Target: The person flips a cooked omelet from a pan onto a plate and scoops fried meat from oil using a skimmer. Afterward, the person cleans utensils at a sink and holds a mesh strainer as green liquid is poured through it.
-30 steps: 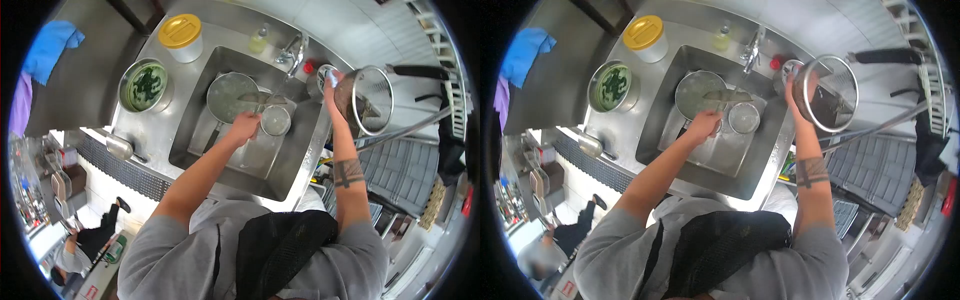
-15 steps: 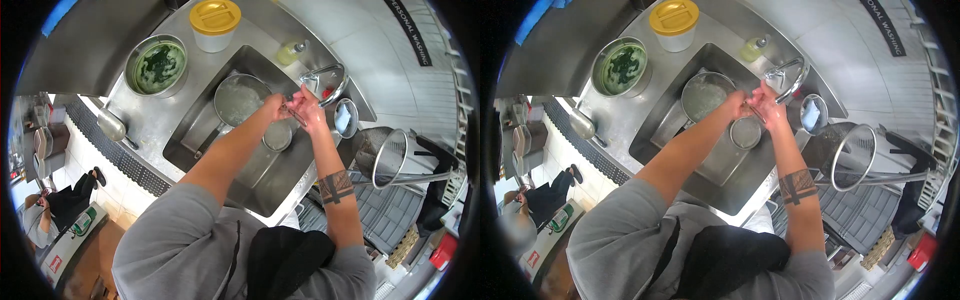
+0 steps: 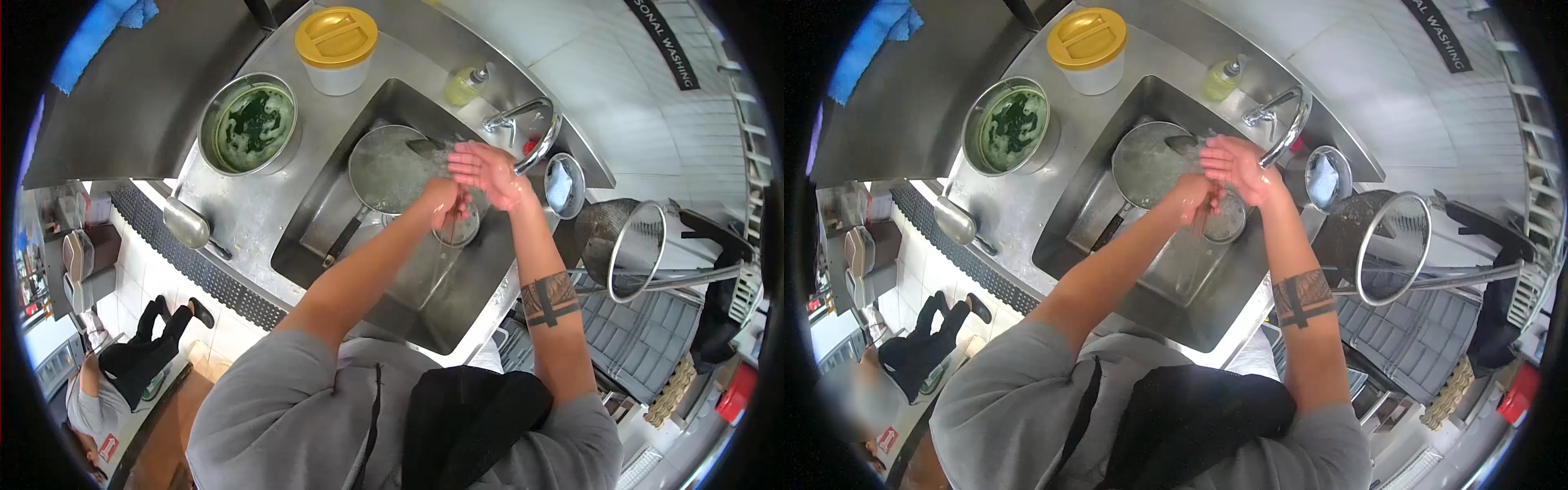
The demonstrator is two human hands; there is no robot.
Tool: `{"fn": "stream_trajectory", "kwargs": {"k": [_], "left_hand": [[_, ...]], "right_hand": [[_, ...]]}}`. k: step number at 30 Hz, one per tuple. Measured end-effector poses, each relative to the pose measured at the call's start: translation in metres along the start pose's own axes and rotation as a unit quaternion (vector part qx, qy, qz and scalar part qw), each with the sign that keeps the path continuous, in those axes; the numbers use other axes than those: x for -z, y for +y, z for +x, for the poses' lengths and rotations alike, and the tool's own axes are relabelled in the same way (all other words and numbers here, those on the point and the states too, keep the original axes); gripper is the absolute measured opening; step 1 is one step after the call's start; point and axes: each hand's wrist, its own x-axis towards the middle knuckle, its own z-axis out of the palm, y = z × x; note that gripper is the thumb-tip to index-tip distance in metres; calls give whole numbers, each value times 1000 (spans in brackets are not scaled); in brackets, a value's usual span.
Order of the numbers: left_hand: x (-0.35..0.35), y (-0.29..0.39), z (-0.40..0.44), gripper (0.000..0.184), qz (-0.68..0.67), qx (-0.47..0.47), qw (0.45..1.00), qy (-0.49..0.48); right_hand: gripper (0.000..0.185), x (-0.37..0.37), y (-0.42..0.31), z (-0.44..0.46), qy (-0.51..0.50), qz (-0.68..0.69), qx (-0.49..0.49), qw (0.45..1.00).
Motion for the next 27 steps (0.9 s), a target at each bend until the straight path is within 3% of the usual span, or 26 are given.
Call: {"fn": "stream_trajectory", "kwargs": {"k": [3, 9, 10, 12, 13, 15, 18, 20, 22, 24, 26, 27], "left_hand": [[5, -26, -50, 21, -61, 12, 993, -95], [36, -56, -105, 24, -13, -1, 991, -133], [38, -56, -105, 24, -15, -6, 991, -132], [41, -51, -101, 23, -44, -29, 993, -104], [43, -49, -93, 23, -47, -35, 993, -101], [41, -39, -68, 19, -104, -56, 987, -113], [23, -10, -40, 15, -141, -58, 987, -55], [17, 7, -15, 15, -175, -79, 977, -93], [8, 12, -7, 16, -207, -97, 965, -130], [-7, 24, -15, 18, -236, -36, 971, 3], [-6, 13, -23, 17, -205, -37, 978, -15], [-4, 2, -30, 17, -175, -35, 983, -33]], "right_hand": [[48, 7, 6, 6, 80, -124, 29, 989], [37, 13, 28, 3, 179, -159, 127, 962], [37, 1, 21, -9, 175, -163, 130, 962], [32, -29, -1, -37, -20, -73, -75, 994], [32, -27, 5, -31, -26, -78, -76, 994], [29, -17, 19, -18, 83, -182, 62, 978], [26, -7, 17, -13, 42, -88, 38, 994], [26, 3, 22, -4, -1, -63, 26, 998], [26, 10, 25, 3, 40, 41, 54, 997], [28, -24, 10, -16, 76, 58, 76, 992], [30, -26, 5, -18, 115, 79, 102, 985], [33, -12, 9, -10, 143, 22, 86, 986]]}}
